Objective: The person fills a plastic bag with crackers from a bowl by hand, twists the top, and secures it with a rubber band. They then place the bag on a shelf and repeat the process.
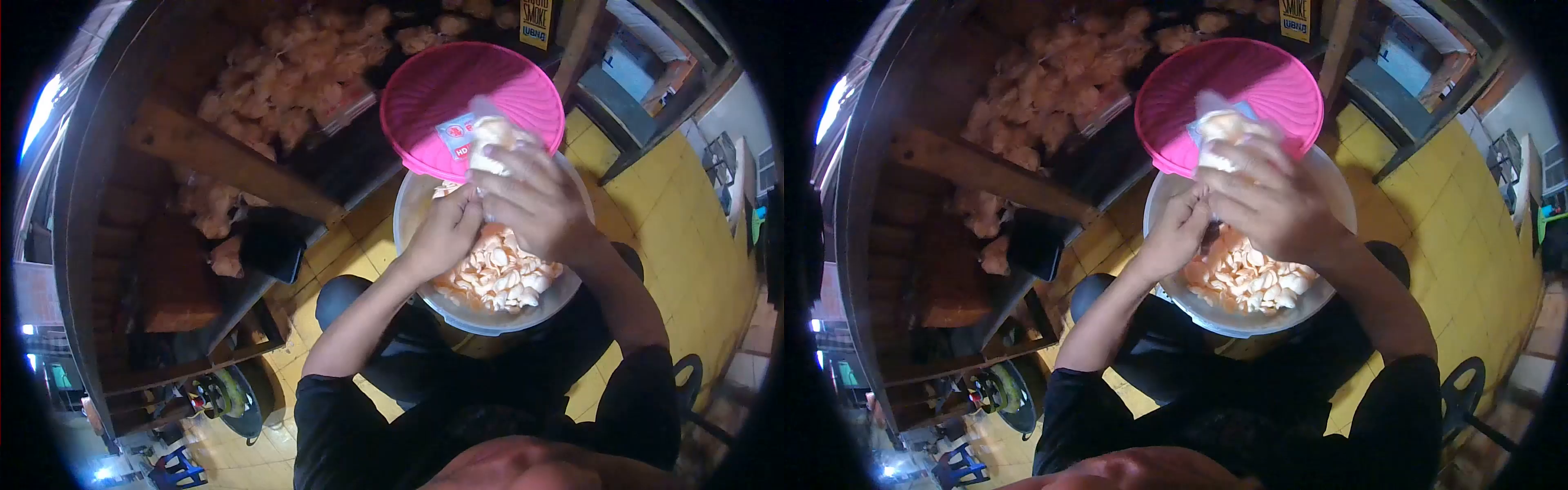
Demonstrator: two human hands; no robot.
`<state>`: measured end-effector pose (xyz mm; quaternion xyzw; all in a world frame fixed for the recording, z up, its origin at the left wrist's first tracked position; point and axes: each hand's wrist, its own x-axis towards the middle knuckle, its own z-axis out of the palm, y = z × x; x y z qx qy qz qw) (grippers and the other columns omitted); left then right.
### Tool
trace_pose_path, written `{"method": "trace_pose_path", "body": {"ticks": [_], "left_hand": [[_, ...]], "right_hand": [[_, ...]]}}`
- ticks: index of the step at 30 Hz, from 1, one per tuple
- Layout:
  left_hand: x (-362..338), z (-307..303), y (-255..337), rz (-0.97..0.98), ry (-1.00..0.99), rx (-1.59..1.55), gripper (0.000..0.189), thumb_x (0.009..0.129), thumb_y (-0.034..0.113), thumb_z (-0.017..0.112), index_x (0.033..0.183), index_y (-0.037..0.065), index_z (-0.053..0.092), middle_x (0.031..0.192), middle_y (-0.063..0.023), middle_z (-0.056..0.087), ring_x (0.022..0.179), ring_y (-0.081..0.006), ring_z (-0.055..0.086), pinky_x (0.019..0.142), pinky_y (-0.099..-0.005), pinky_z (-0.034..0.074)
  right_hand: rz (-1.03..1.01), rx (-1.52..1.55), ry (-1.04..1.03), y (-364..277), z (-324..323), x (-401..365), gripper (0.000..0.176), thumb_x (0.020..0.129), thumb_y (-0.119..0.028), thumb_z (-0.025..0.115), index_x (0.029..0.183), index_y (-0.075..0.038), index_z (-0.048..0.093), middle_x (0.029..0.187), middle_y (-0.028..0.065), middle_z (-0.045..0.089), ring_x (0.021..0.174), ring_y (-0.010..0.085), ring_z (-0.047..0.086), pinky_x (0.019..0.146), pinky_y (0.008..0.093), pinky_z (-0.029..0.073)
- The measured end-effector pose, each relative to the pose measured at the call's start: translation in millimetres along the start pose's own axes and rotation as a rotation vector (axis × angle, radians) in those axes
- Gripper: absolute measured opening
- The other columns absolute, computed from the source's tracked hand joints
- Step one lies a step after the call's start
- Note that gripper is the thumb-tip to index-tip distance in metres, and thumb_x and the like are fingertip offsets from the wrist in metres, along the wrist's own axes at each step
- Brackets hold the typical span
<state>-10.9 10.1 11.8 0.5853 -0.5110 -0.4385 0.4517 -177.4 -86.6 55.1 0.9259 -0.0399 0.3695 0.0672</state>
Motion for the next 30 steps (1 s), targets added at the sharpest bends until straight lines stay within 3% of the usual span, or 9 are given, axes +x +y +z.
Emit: {"method": "trace_pose_path", "body": {"ticks": [1,3,7,9,14,16,23,25,30], "left_hand": [[1,-1,1,-0.002,-0.003,-0.002,0.023,0.102,0.018,0.044,0.096,-0.001,0.055,0.072,-0.0128,0.062,0.063,-0.0260,0.064,0.063,-0.0413,0.050],[4,-3,4,0.405,0.169,0.439,0.016,0.099,0.014,0.048,0.096,0.000,0.055,0.072,-0.0188,0.060,0.066,-0.0367,0.064,0.065,-0.0456,0.049],[-4,-13,17,0.403,0.134,0.708,0.012,0.097,0.014,0.052,0.097,0.002,0.055,0.080,-0.0199,0.059,0.072,-0.0413,0.061,0.067,-0.0482,0.047],[-2,-15,18,0.591,0.175,0.640,0.014,0.096,0.017,0.054,0.095,0.003,0.055,0.087,-0.0176,0.056,0.076,-0.0382,0.060,0.067,-0.0477,0.045],[0,-10,18,0.640,0.209,0.619,0.012,0.093,0.011,0.062,0.095,0.001,0.055,0.088,-0.0128,0.051,0.074,-0.0280,0.055,0.062,-0.0387,0.044],[1,-4,19,0.654,0.228,0.538,0.012,0.092,0.010,0.064,0.093,0.002,0.055,0.086,-0.0108,0.051,0.071,-0.0236,0.053,0.060,-0.0356,0.042],[10,-8,9,0.547,0.196,0.339,0.015,0.088,0.006,0.069,0.095,0.001,0.056,0.087,-0.0092,0.053,0.073,-0.0174,0.052,0.065,-0.0308,0.043],[12,-10,8,0.541,0.222,0.377,0.016,0.087,0.005,0.069,0.096,0.000,0.056,0.089,-0.0095,0.054,0.075,-0.0177,0.054,0.067,-0.0303,0.044],[10,-8,10,0.612,0.256,0.407,0.017,0.084,-0.002,0.070,0.098,-0.001,0.059,0.092,-0.0099,0.057,0.076,-0.0170,0.057,0.067,-0.0299,0.047]], "right_hand": [[0.003,0.000,-0.003,1,3,-2,0.015,0.080,-0.018,0.066,0.091,-0.011,0.073,0.114,0.0020,0.070,0.115,0.0253,0.060,0.102,0.0421,0.043],[0.127,0.042,-0.012,2,11,-6,0.016,0.079,-0.019,0.067,0.091,-0.012,0.073,0.112,0.0001,0.072,0.108,0.0235,0.061,0.092,0.0385,0.044],[0.248,0.146,-0.062,-4,9,-1,0.012,0.081,-0.015,0.068,0.091,-0.010,0.073,0.096,0.0021,0.072,0.096,0.0213,0.061,0.085,0.0352,0.041],[0.372,0.304,-0.014,-7,11,2,0.010,0.083,-0.013,0.069,0.091,-0.009,0.073,0.092,0.0039,0.071,0.092,0.0229,0.061,0.084,0.0364,0.042],[0.560,0.618,0.105,-3,18,1,0.007,0.090,-0.010,0.069,0.093,-0.004,0.071,0.086,0.0059,0.071,0.084,0.0189,0.064,0.078,0.0342,0.048],[1.007,1.153,0.132,-7,18,5,0.010,0.090,-0.010,0.072,0.095,-0.001,0.070,0.086,0.0041,0.070,0.085,0.0102,0.064,0.074,0.0274,0.051],[0.868,1.127,0.167,-1,25,-7,0.013,0.089,-0.008,0.074,0.098,0.001,0.070,0.095,0.0068,0.070,0.090,0.0082,0.065,0.077,0.0240,0.052],[0.563,0.785,0.188,-1,23,-5,0.012,0.089,-0.006,0.074,0.098,0.001,0.070,0.099,0.0082,0.070,0.091,0.0098,0.065,0.079,0.0248,0.052],[0.621,0.872,0.210,-2,22,-2,0.011,0.088,-0.004,0.073,0.097,0.001,0.070,0.100,0.0088,0.070,0.088,0.0117,0.067,0.078,0.0243,0.055]]}}
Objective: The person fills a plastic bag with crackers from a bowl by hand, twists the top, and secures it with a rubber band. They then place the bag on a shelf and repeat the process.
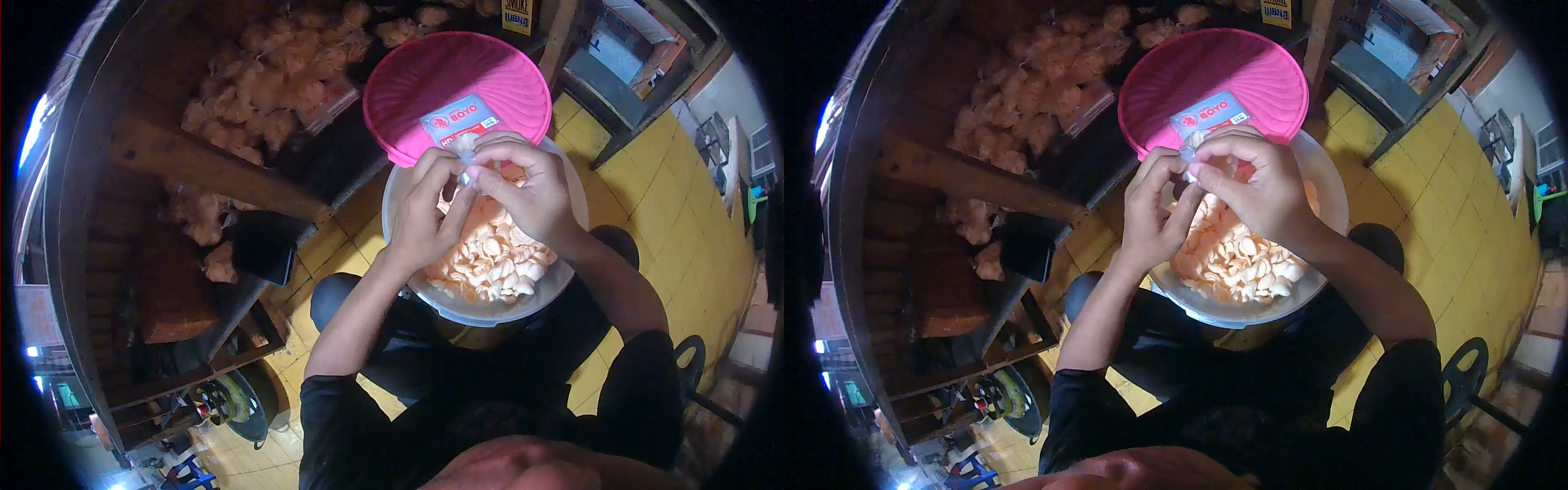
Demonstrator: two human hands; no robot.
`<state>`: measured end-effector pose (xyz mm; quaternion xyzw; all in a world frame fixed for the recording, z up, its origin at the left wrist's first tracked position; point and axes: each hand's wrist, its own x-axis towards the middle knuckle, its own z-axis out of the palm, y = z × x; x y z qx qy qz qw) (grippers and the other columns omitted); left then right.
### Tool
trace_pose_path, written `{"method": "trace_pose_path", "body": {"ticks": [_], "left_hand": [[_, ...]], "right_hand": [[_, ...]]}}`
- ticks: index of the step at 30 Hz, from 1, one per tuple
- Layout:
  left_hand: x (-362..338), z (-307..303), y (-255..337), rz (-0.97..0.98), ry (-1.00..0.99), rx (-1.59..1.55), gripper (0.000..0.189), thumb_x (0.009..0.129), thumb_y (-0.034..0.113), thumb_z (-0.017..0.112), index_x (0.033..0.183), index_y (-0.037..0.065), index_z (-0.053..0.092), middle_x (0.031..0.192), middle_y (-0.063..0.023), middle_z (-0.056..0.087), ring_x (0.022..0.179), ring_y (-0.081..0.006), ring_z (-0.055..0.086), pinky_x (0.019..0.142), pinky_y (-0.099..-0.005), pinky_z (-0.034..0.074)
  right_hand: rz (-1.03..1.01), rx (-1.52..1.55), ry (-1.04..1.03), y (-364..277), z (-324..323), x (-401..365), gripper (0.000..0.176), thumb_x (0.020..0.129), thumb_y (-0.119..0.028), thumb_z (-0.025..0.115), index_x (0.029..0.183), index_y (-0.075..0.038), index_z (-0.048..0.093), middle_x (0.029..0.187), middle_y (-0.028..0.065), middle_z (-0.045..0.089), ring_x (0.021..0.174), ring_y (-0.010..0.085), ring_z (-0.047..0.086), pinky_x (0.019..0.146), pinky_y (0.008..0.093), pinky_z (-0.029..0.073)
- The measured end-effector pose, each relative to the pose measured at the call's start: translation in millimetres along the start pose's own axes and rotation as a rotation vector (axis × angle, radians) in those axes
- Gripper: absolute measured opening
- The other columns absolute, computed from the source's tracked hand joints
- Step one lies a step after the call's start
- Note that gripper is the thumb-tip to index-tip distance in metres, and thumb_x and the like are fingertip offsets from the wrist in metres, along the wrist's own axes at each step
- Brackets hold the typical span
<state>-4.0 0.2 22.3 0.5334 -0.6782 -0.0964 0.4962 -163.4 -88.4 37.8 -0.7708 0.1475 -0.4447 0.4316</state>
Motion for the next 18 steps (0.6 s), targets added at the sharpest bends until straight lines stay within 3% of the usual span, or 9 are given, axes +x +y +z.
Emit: {"method": "trace_pose_path", "body": {"ticks": [2,4,7,9,13,15,18], "left_hand": [[-0.8,-0.5,4.1,0.004,0.033,-0.032,0.018,0.083,-0.003,0.070,0.098,0.000,0.061,0.091,-0.0098,0.058,0.075,-0.0169,0.057,0.066,-0.0295,0.047],[-1.3,-0.7,6.2,0.009,0.069,-0.064,0.018,0.082,-0.004,0.071,0.098,0.000,0.063,0.090,-0.0098,0.058,0.075,-0.0168,0.058,0.065,-0.0291,0.047],[-0.4,-2.1,6.0,0.112,0.113,-0.031,0.020,0.080,-0.004,0.072,0.098,0.001,0.065,0.088,-0.0102,0.060,0.074,-0.0178,0.060,0.064,-0.0285,0.047],[4.4,-4.5,2.8,0.289,0.096,0.034,0.020,0.079,-0.005,0.071,0.097,0.001,0.066,0.089,-0.0110,0.062,0.074,-0.0187,0.062,0.062,-0.0280,0.047],[4.7,-6.0,-1.8,0.311,0.059,0.057,0.022,0.076,-0.007,0.071,0.096,0.001,0.067,0.086,-0.0107,0.063,0.072,-0.0209,0.064,0.061,-0.0301,0.049],[4.4,-8.4,1.3,0.292,-0.012,0.104,0.022,0.072,0.002,0.072,0.093,0.005,0.068,0.083,-0.0072,0.061,0.071,-0.0239,0.063,0.063,-0.0346,0.049],[5.0,-9.8,1.5,0.354,-0.049,0.149,0.022,0.071,0.003,0.071,0.093,0.005,0.068,0.080,-0.0072,0.060,0.069,-0.0240,0.062,0.061,-0.0340,0.049]], "right_hand": [[0.078,0.116,-0.002,-1.0,-0.6,-0.7,0.012,0.088,-0.004,0.073,0.097,0.001,0.069,0.100,0.0089,0.070,0.087,0.0119,0.067,0.077,0.0239,0.056],[0.292,0.378,0.032,-5.7,-1.3,0.4,0.013,0.088,-0.003,0.073,0.099,0.003,0.067,0.096,0.0083,0.070,0.086,0.0119,0.067,0.075,0.0236,0.057],[0.249,0.376,0.057,-2.9,0.1,0.1,0.013,0.089,-0.003,0.071,0.098,0.004,0.065,0.094,0.0080,0.070,0.090,0.0115,0.067,0.078,0.0245,0.056],[0.206,0.322,0.059,-2.3,-0.1,-1.2,0.011,0.089,-0.002,0.071,0.098,0.003,0.066,0.094,0.0081,0.070,0.090,0.0112,0.067,0.080,0.0248,0.055],[0.213,0.219,0.048,-7.9,-0.8,-2.4,0.009,0.089,0.000,0.071,0.096,0.002,0.066,0.093,0.0080,0.070,0.091,0.0105,0.066,0.084,0.0249,0.053],[0.215,0.219,0.031,-7.0,-1.2,-3.2,0.009,0.089,-0.001,0.071,0.096,0.003,0.066,0.093,0.0081,0.071,0.090,0.0108,0.066,0.083,0.0247,0.053],[0.208,0.195,0.010,-1.8,-0.9,-6.4,0.009,0.089,-0.001,0.070,0.097,0.003,0.067,0.095,0.0085,0.071,0.090,0.0117,0.067,0.082,0.0247,0.053]]}}
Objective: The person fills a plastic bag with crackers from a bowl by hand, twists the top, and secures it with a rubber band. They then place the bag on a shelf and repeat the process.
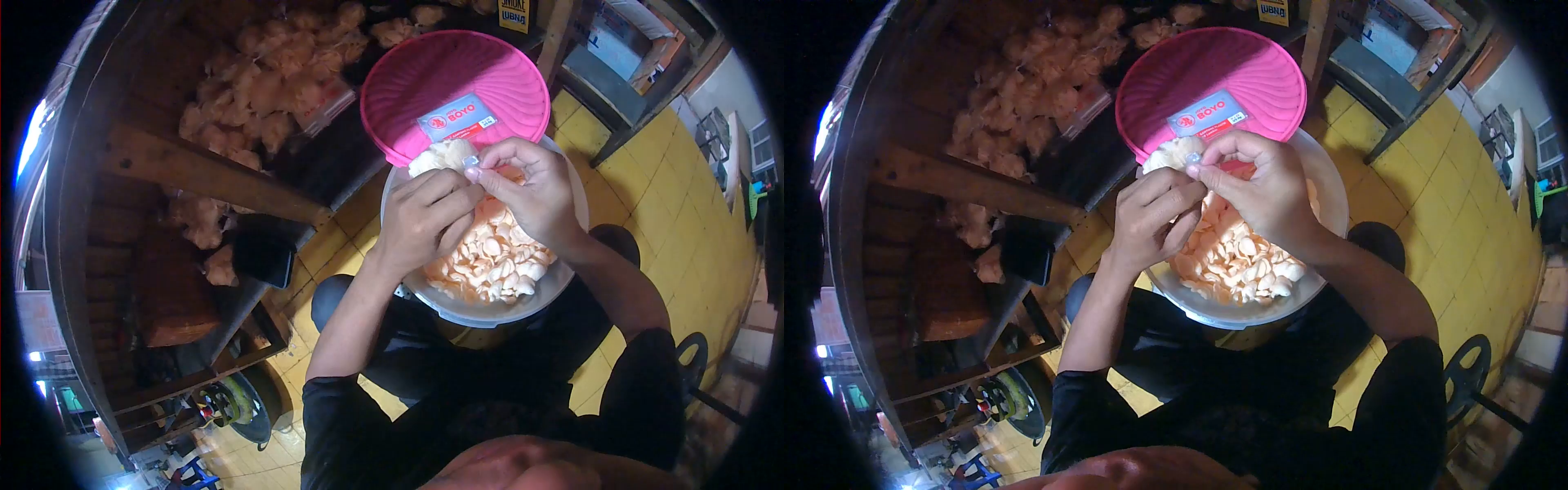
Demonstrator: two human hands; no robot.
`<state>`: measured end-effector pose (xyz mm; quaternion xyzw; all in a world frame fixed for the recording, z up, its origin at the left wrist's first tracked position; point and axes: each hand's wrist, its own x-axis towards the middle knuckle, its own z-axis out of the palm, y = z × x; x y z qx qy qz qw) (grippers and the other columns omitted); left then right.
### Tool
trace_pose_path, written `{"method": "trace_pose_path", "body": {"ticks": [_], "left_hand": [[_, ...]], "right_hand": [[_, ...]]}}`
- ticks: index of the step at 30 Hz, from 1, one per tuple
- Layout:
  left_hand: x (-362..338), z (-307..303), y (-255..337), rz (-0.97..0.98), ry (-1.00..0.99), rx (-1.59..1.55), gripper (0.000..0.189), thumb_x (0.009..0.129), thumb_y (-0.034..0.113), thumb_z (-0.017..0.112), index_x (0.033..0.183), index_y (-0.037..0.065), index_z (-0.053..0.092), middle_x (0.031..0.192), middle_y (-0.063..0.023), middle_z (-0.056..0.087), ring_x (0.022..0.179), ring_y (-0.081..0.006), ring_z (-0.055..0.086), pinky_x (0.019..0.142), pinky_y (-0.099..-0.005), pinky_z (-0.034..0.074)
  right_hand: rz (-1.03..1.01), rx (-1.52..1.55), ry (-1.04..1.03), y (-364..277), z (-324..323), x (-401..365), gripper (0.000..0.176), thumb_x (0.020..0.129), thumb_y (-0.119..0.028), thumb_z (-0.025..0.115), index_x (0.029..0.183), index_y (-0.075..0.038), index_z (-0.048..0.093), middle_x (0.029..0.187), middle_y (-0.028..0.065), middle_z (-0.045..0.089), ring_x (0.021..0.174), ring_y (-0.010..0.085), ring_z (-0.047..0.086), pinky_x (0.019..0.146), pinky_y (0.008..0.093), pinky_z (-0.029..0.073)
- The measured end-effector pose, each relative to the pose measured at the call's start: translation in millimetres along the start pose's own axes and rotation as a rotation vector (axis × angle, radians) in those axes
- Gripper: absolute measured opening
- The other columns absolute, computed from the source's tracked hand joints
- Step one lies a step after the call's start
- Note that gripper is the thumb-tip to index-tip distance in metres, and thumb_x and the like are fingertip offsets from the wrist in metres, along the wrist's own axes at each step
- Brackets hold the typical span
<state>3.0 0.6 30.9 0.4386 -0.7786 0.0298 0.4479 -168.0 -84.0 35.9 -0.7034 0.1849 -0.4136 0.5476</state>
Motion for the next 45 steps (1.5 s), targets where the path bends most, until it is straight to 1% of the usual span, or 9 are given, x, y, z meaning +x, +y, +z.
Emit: {"method": "trace_pose_path", "body": {"ticks": [5,7,13,20,28,32,38,40,45], "left_hand": [[2,-4,-2,-0.050,0.019,-0.093,0.019,0.074,-0.003,0.068,0.092,0.001,0.069,0.076,-0.0094,0.062,0.065,-0.0224,0.063,0.057,-0.0313,0.049],[2,-5,0,-0.113,0.025,-0.113,0.020,0.073,-0.004,0.067,0.093,0.001,0.069,0.077,-0.0101,0.062,0.065,-0.0223,0.063,0.057,-0.0312,0.049],[-2,-2,-9,-0.025,0.014,-0.095,0.017,0.077,-0.004,0.067,0.093,0.000,0.069,0.078,-0.0088,0.063,0.064,-0.0197,0.063,0.057,-0.0301,0.048],[-3,0,-4,-0.271,0.069,-0.131,0.015,0.082,-0.003,0.065,0.096,0.001,0.067,0.080,-0.0056,0.063,0.064,-0.0117,0.058,0.055,-0.0246,0.043],[-10,0,-1,-0.390,0.046,-0.329,0.013,0.083,0.001,0.065,0.095,-0.001,0.067,0.080,-0.0044,0.066,0.066,-0.0077,0.057,0.061,-0.0221,0.046],[-5,2,-2,-0.305,0.049,-0.209,0.015,0.081,0.002,0.066,0.096,-0.001,0.067,0.079,-0.0040,0.065,0.065,-0.0079,0.056,0.061,-0.0228,0.046],[-3,11,7,-0.336,0.005,-0.056,0.014,0.084,0.001,0.064,0.098,0.000,0.066,0.078,-0.0029,0.061,0.068,-0.0101,0.057,0.065,-0.0235,0.048],[-7,22,8,-0.499,0.178,-0.375,0.013,0.086,-0.002,0.064,0.099,-0.001,0.067,0.082,-0.0039,0.062,0.076,-0.0114,0.060,0.072,-0.0237,0.049],[-2,21,7,-0.448,0.221,-0.322,0.013,0.085,-0.002,0.069,0.098,-0.003,0.068,0.090,-0.0064,0.067,0.085,-0.0126,0.063,0.080,-0.0259,0.051]], "right_hand": [[0.029,-0.026,0.007,-1,1,0,0.009,0.091,-0.003,0.069,0.097,0.004,0.070,0.098,0.0088,0.072,0.089,0.0131,0.068,0.082,0.0258,0.053],[-0.227,-0.227,0.016,-1,1,4,0.009,0.091,-0.004,0.069,0.097,0.003,0.072,0.099,0.0088,0.072,0.091,0.0132,0.068,0.081,0.0264,0.054],[0.050,0.016,-0.060,-6,-4,3,0.017,0.092,-0.002,0.066,0.107,0.005,0.070,0.105,0.0121,0.071,0.099,0.0161,0.067,0.086,0.0281,0.054],[-0.104,-0.070,-0.061,7,1,2,0.020,0.093,-0.003,0.065,0.112,0.005,0.069,0.108,0.0135,0.071,0.099,0.0146,0.067,0.086,0.0272,0.055],[0.189,-0.013,-0.312,5,-14,3,0.020,0.089,-0.009,0.070,0.104,0.005,0.071,0.086,0.0085,0.074,0.083,0.0109,0.068,0.076,0.0263,0.054],[0.197,-0.056,-0.254,0,-12,3,0.018,0.084,-0.008,0.071,0.098,0.003,0.071,0.081,0.0086,0.072,0.076,0.0094,0.066,0.070,0.0265,0.052],[-0.052,-0.202,-0.068,-7,-4,3,0.010,0.078,-0.003,0.071,0.087,0.002,0.068,0.084,0.0115,0.070,0.075,0.0169,0.067,0.069,0.0304,0.052],[-0.431,-0.435,0.071,-3,-2,7,0.013,0.074,0.002,0.074,0.086,0.000,0.069,0.086,0.0115,0.070,0.078,0.0231,0.068,0.071,0.0333,0.053],[-0.527,-0.502,0.080,4,-7,11,0.018,0.072,0.004,0.075,0.088,-0.001,0.070,0.085,0.0118,0.070,0.080,0.0264,0.068,0.073,0.0357,0.054]]}}
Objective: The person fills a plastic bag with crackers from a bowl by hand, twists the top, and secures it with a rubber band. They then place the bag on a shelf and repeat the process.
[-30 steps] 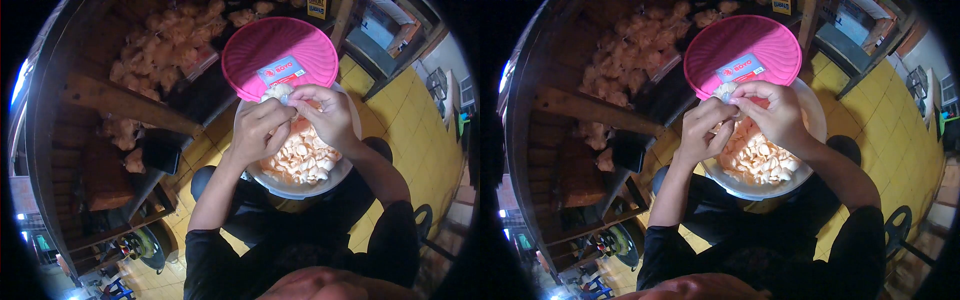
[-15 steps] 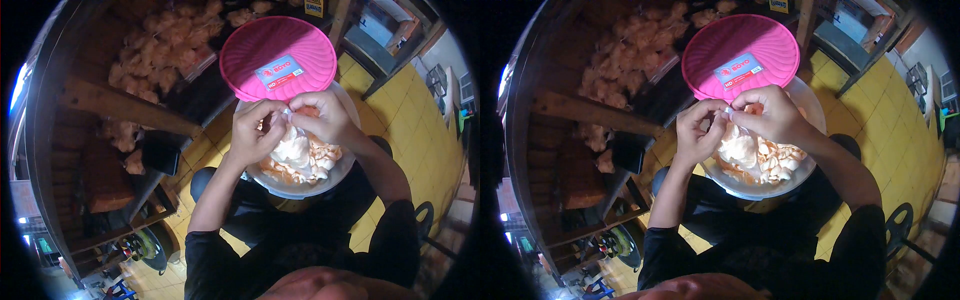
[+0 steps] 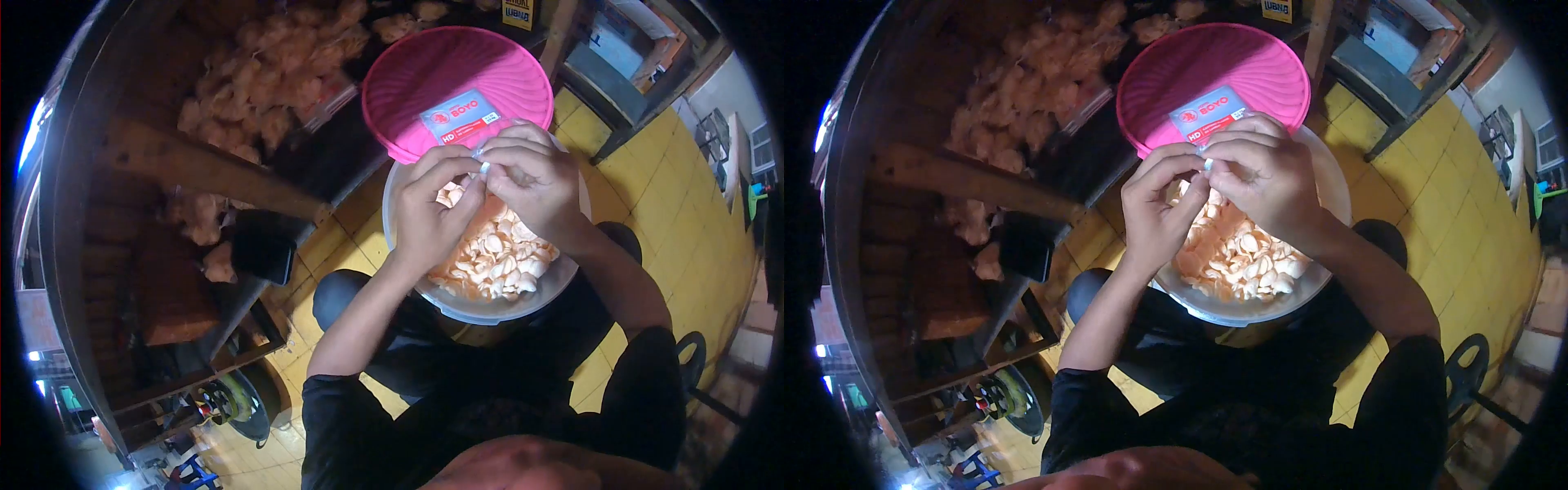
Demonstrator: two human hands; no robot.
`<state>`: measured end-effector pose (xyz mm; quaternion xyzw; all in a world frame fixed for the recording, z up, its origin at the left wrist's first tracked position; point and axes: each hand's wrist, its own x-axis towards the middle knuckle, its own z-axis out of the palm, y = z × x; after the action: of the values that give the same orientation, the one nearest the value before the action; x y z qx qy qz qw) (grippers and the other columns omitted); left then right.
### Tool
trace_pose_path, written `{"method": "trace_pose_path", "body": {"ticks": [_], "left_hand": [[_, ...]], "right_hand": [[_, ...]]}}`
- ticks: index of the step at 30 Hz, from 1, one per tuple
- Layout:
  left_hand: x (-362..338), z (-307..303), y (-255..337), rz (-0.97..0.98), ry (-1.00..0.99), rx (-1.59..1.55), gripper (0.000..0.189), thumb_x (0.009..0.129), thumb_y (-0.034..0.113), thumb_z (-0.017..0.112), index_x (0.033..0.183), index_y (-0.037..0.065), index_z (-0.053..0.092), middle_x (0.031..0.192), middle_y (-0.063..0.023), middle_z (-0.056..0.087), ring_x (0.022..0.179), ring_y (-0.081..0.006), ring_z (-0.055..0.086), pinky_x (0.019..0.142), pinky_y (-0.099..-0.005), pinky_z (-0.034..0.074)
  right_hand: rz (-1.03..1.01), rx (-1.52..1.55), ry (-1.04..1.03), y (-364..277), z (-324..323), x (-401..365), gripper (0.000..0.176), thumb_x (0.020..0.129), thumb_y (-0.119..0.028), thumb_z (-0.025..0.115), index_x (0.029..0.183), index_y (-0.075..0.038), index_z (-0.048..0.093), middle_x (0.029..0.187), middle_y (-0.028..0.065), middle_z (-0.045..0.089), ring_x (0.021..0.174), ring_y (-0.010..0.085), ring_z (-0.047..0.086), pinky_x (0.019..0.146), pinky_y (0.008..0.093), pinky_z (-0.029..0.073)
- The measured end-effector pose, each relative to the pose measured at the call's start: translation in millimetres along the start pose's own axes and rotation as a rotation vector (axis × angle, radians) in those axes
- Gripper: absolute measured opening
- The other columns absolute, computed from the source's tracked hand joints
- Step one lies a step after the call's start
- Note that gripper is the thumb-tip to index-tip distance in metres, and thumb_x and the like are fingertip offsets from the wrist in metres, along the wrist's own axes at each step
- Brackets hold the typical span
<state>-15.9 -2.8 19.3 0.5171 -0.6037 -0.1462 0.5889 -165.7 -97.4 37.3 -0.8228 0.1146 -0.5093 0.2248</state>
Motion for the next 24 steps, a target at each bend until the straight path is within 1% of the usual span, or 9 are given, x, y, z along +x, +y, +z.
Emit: {"method": "trace_pose_path", "body": {"ticks": [2,5,7,8,10,13,16,21,24], "left_hand": [[0,-3,1,-0.032,-0.027,0.007,0.013,0.085,-0.001,0.070,0.098,-0.003,0.069,0.091,-0.0072,0.068,0.086,-0.0129,0.064,0.081,-0.0265,0.051],[-3,-7,5,-0.059,-0.076,0.203,0.012,0.083,0.001,0.072,0.094,-0.002,0.069,0.090,-0.0084,0.069,0.084,-0.0157,0.065,0.077,-0.0299,0.052],[-4,-7,2,0.158,-0.023,0.415,0.015,0.078,0.005,0.076,0.090,0.003,0.068,0.089,-0.0065,0.068,0.081,-0.0197,0.065,0.074,-0.0350,0.049],[-3,-8,3,0.159,-0.017,0.419,0.015,0.078,0.005,0.076,0.090,0.003,0.068,0.089,-0.0065,0.068,0.081,-0.0197,0.065,0.074,-0.0350,0.049],[-2,-9,4,0.308,-0.023,0.612,0.020,0.073,0.011,0.080,0.087,0.008,0.066,0.087,-0.0023,0.068,0.079,-0.0215,0.063,0.075,-0.0385,0.043],[-2,-9,4,0.339,-0.053,0.673,0.023,0.071,0.017,0.079,0.087,0.012,0.063,0.083,0.0000,0.064,0.080,-0.0205,0.060,0.078,-0.0396,0.040],[3,-11,7,0.390,-0.084,0.697,0.022,0.071,0.020,0.076,0.086,0.012,0.062,0.081,-0.0009,0.062,0.080,-0.0207,0.058,0.078,-0.0413,0.039],[8,-22,5,0.446,-0.173,0.653,0.022,0.070,0.021,0.075,0.085,0.013,0.062,0.079,-0.0010,0.062,0.081,-0.0197,0.058,0.079,-0.0414,0.039],[3,-22,-8,0.303,-0.257,0.571,0.025,0.068,0.018,0.080,0.084,0.010,0.063,0.082,-0.0022,0.066,0.079,-0.0214,0.061,0.080,-0.0391,0.041]], "right_hand": [[0.000,-0.001,-0.022,-1,2,-2,0.018,0.073,0.003,0.074,0.090,-0.001,0.070,0.085,0.0120,0.070,0.081,0.0264,0.068,0.074,0.0359,0.053],[0.176,0.029,-0.038,-5,7,-8,0.016,0.076,0.001,0.072,0.091,0.000,0.071,0.087,0.0121,0.070,0.082,0.0269,0.067,0.077,0.0372,0.052],[0.219,0.041,-0.087,-2,9,-10,0.015,0.079,0.000,0.069,0.093,0.000,0.071,0.086,0.0120,0.069,0.084,0.0274,0.066,0.080,0.0380,0.051],[0.212,0.045,-0.089,-3,8,-9,0.015,0.079,0.000,0.069,0.093,0.000,0.071,0.086,0.0120,0.069,0.084,0.0274,0.066,0.080,0.0380,0.051],[0.363,0.114,-0.174,-6,7,-9,0.013,0.080,-0.001,0.066,0.093,0.001,0.069,0.087,0.0128,0.067,0.088,0.0287,0.064,0.082,0.0381,0.050],[0.436,0.123,-0.228,-7,9,-12,0.011,0.080,-0.002,0.064,0.090,0.002,0.064,0.092,0.0151,0.065,0.094,0.0304,0.062,0.084,0.0387,0.048],[0.318,0.006,-0.297,-6,5,-9,0.010,0.078,-0.003,0.063,0.087,0.002,0.060,0.097,0.0168,0.063,0.095,0.0315,0.061,0.085,0.0396,0.048],[0.227,0.111,-0.389,6,0,-10,0.012,0.077,-0.004,0.063,0.085,0.003,0.059,0.098,0.0168,0.062,0.094,0.0313,0.061,0.084,0.0389,0.048],[0.262,0.119,-0.483,7,-7,-8,0.012,0.078,-0.004,0.065,0.088,0.002,0.061,0.098,0.0150,0.063,0.095,0.0297,0.062,0.084,0.0370,0.048]]}}
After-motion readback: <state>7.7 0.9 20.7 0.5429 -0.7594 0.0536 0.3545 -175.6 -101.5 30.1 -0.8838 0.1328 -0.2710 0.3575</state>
